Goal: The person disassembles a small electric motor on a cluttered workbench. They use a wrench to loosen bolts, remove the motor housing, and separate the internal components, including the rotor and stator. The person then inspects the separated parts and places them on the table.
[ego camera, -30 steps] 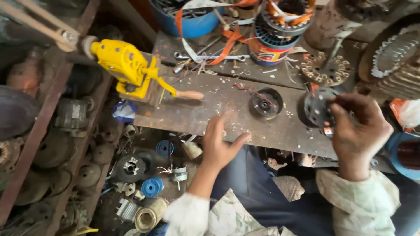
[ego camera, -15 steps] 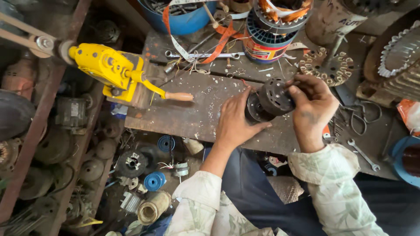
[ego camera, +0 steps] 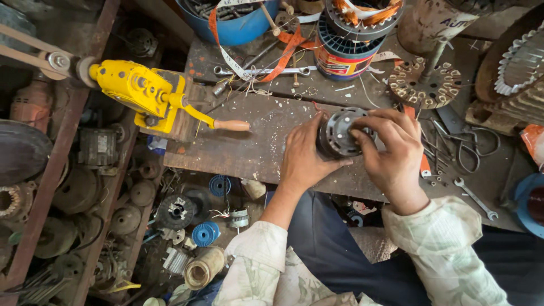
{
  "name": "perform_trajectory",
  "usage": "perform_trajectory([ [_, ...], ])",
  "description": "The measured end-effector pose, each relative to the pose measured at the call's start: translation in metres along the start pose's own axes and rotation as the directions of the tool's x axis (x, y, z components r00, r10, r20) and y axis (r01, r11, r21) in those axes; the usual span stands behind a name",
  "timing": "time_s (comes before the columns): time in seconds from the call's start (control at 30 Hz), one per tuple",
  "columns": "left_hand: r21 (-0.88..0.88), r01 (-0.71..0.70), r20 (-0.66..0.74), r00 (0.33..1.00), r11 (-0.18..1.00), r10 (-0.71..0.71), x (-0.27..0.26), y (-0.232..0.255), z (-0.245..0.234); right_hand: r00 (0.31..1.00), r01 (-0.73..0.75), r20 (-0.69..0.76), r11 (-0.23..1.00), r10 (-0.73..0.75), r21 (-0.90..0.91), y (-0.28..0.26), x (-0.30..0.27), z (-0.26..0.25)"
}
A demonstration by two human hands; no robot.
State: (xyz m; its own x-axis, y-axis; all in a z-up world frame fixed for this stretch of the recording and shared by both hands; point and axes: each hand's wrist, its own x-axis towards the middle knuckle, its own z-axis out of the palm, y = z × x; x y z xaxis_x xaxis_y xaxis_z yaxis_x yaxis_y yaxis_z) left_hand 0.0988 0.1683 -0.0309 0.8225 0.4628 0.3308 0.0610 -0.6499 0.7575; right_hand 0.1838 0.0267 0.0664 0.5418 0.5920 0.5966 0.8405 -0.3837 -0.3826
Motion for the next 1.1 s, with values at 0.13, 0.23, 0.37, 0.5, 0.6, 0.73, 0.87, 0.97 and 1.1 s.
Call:
perform_trajectory([
  [0.13,0.003,-0.001,0.002,1.000,1.000,0.001,-0.003,-0.002,0.002,0.981,-0.187,0.088,0.964,0.173,0.187,0.007,0.008,0.002],
  [0.23,0.006,0.001,0.000,1.000,1.000,-0.001,0.000,-0.003,0.001,0.989,-0.107,0.131,0.959,0.074,0.262,0.015,0.010,0.004],
  [0.37,0.017,0.037,0.020,0.999,0.999,-0.037,0.000,-0.002,0.003,0.955,-0.275,0.245,0.804,0.166,0.527,0.038,0.011,0.016],
  [0.5,0.019,0.022,0.016,1.000,1.000,-0.022,-0.001,-0.002,0.002,0.997,-0.075,0.005,0.978,0.075,0.194,0.042,0.006,0.021],
  [0.6,0.033,0.036,0.028,0.999,0.999,-0.037,0.002,-0.001,0.003,0.927,-0.375,0.028,0.925,0.374,0.066,0.029,0.005,0.024],
  [0.73,0.014,0.009,-0.001,1.000,1.000,-0.009,-0.001,-0.002,0.004,0.992,-0.129,0.030,0.946,0.125,0.296,0.025,0.009,0.011],
  [0.87,0.018,0.034,0.018,0.999,0.999,-0.034,-0.001,0.001,0.001,0.974,-0.174,0.210,0.875,0.086,0.451,0.031,0.014,0.000],
  [0.97,0.029,0.032,0.019,0.999,0.999,-0.032,-0.001,0.001,0.001,0.958,-0.151,0.285,0.860,0.007,0.488,0.037,0.010,0.002],
  [1.1,0.026,-0.034,-0.012,0.999,0.999,0.035,-0.002,0.002,-0.001,0.936,-0.299,0.334,0.755,0.112,0.584,0.044,0.003,0.016],
])
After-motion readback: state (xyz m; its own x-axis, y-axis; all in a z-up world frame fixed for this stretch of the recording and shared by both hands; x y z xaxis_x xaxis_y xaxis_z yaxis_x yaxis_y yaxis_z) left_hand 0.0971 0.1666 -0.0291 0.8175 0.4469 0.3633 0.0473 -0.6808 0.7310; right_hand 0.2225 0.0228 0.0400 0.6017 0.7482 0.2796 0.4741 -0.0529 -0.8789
